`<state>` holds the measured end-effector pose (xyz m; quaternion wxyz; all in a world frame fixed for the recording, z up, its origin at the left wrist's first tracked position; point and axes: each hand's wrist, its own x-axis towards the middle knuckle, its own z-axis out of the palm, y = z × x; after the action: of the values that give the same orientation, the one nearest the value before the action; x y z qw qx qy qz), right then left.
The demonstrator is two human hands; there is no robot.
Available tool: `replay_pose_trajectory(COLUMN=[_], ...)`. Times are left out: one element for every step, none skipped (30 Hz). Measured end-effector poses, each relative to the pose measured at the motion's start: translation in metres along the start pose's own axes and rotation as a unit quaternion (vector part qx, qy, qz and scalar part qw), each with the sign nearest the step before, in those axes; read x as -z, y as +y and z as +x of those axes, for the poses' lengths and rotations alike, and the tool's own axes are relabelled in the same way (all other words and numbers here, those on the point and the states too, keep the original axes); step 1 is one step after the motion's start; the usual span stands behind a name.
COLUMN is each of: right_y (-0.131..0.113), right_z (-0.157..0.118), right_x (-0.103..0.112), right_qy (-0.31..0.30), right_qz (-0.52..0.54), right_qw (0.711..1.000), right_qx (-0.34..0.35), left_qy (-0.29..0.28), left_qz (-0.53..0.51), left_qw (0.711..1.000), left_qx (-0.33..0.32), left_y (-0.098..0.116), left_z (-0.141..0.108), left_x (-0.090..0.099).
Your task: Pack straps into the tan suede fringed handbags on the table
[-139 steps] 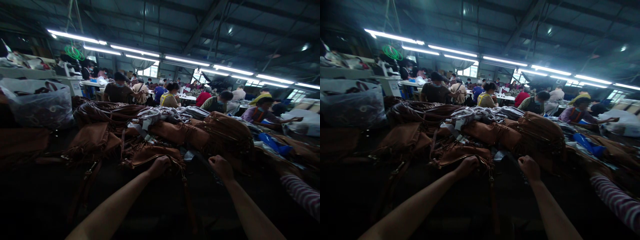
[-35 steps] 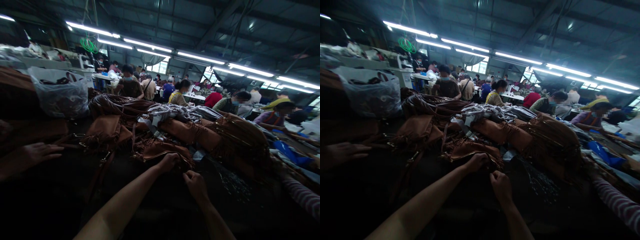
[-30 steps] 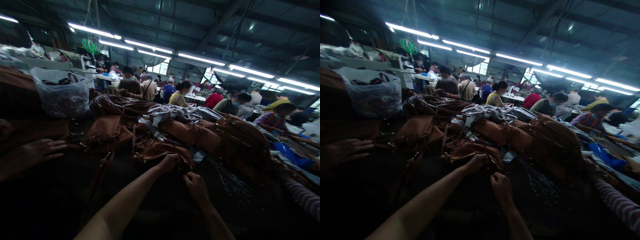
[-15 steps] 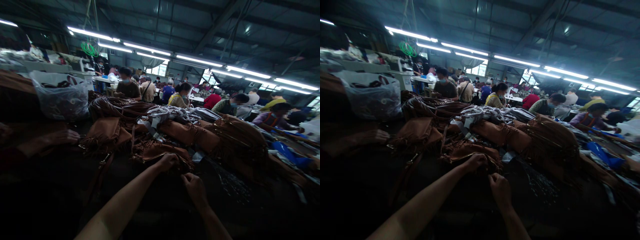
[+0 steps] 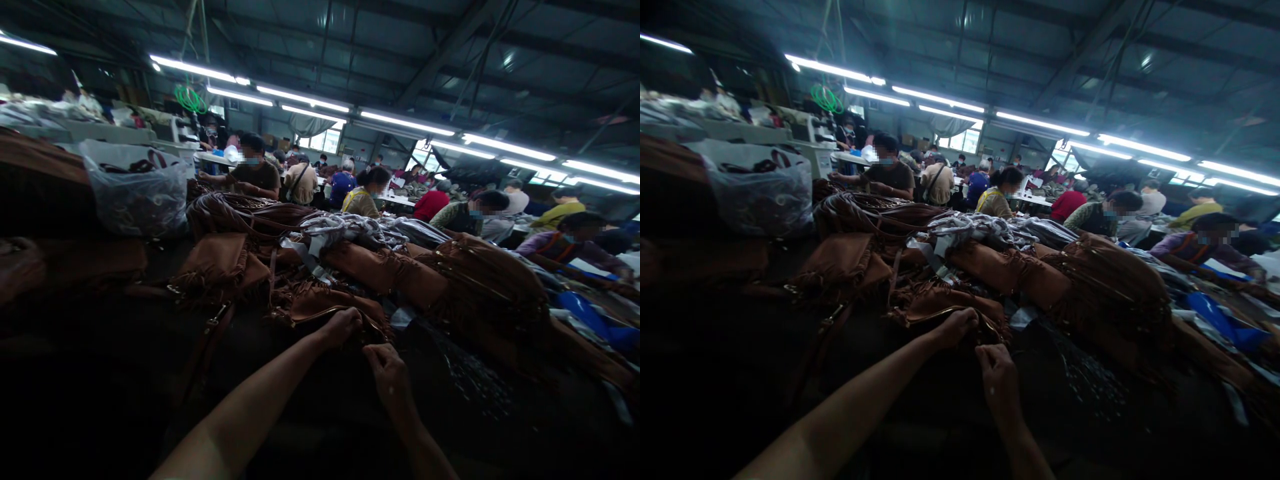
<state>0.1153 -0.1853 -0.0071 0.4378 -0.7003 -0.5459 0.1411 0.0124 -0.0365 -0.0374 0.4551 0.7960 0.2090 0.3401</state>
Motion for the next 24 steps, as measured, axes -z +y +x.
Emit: replay_pose_trajectory(right_y=[-0.004, -0.008, -0.011, -0.014, -0.015, -0.016, -0.016, -0.016, -0.015, -0.014, -0.013, -0.012, -0.012, -0.011, -0.011, -0.011, -0.011, -0.010, -0.008, -0.007, -0.005, -0.002, 0.000, 0.003], right_z=[0.005, 0.012, 0.019, 0.027, 0.035, 0.042, 0.049, 0.055, 0.059, 0.062, 0.064, 0.065, 0.066, 0.066, 0.066, 0.066, 0.066, 0.067, 0.067, 0.067, 0.068, 0.068, 0.069, 0.070], right_x=[-0.001, -0.003, -0.004, -0.005, -0.007, -0.008, -0.009, -0.009, -0.010, -0.010, -0.010, -0.010, -0.009, -0.009, -0.009, -0.009, -0.009, -0.009, -0.009, -0.009, -0.009, -0.009, -0.009, -0.008], right_qy=[0.030, 0.050, 0.061, 0.062, 0.059, 0.055, 0.050, 0.044, 0.034, 0.023, 0.011, 0.000, -0.007, -0.010, -0.013, -0.013, -0.013, -0.013, -0.013, -0.013, -0.013, -0.013, -0.017, -0.022], right_qz=[-0.026, -0.040, -0.044, -0.045, -0.047, -0.057, -0.077, -0.106, -0.140, -0.173, -0.202, -0.226, -0.245, -0.261, -0.273, -0.281, -0.284, -0.282, -0.275, -0.266, -0.256, -0.247, -0.242, -0.239], right_qw=[0.999, 0.998, 0.997, 0.997, 0.997, 0.996, 0.994, 0.990, 0.984, 0.978, 0.971, 0.965, 0.960, 0.956, 0.952, 0.950, 0.948, 0.948, 0.949, 0.950, 0.952, 0.953, 0.952, 0.952], right_qx=[0.007, 0.014, 0.019, 0.024, 0.032, 0.045, 0.062, 0.082, 0.102, 0.118, 0.128, 0.133, 0.134, 0.136, 0.137, 0.139, 0.142, 0.148, 0.155, 0.162, 0.170, 0.177, 0.185, 0.192], left_qy=[0.004, 0.011, 0.017, 0.024, 0.032, 0.041, 0.049, 0.058, 0.065, 0.072, 0.076, 0.077, 0.078, 0.079, 0.080, 0.083, 0.086, 0.089, 0.090, 0.089, 0.089, 0.088, 0.089, 0.089], left_qz=[-0.001, -0.002, -0.004, -0.009, -0.017, -0.026, -0.033, -0.037, -0.037, -0.034, -0.031, -0.028, -0.027, -0.026, -0.025, -0.024, -0.022, -0.023, -0.025, -0.028, -0.031, -0.032, -0.033, -0.033], left_qw=[1.000, 1.000, 1.000, 1.000, 0.999, 0.999, 0.998, 0.997, 0.997, 0.997, 0.996, 0.997, 0.997, 0.997, 0.996, 0.996, 0.996, 0.996, 0.995, 0.995, 0.995, 0.995, 0.995, 0.995], left_qx=[0.002, 0.005, 0.009, 0.012, 0.015, 0.017, 0.018, 0.019, 0.019, 0.019, 0.017, 0.015, 0.013, 0.011, 0.012, 0.013, 0.015, 0.017, 0.018, 0.019, 0.020, 0.022, 0.024, 0.025], left_y=[0.000, 0.001, 0.003, 0.004, 0.006, 0.008, 0.010, 0.011, 0.013, 0.013, 0.014, 0.014, 0.013, 0.013, 0.013, 0.013, 0.013, 0.014, 0.014, 0.015, 0.015, 0.015, 0.015, 0.015], left_z=[0.000, 0.000, -0.001, -0.001, -0.002, -0.003, -0.003, -0.004, -0.005, -0.005, -0.005, -0.005, -0.005, -0.005, -0.005, -0.005, -0.005, -0.005, -0.005, -0.005, -0.005, -0.005, -0.005, -0.005], left_x=[0.000, 0.000, 0.001, 0.002, 0.003, 0.003, 0.004, 0.005, 0.006, 0.007, 0.007, 0.007, 0.007, 0.007, 0.007, 0.007, 0.006, 0.006, 0.006, 0.006, 0.006, 0.006, 0.006, 0.006])
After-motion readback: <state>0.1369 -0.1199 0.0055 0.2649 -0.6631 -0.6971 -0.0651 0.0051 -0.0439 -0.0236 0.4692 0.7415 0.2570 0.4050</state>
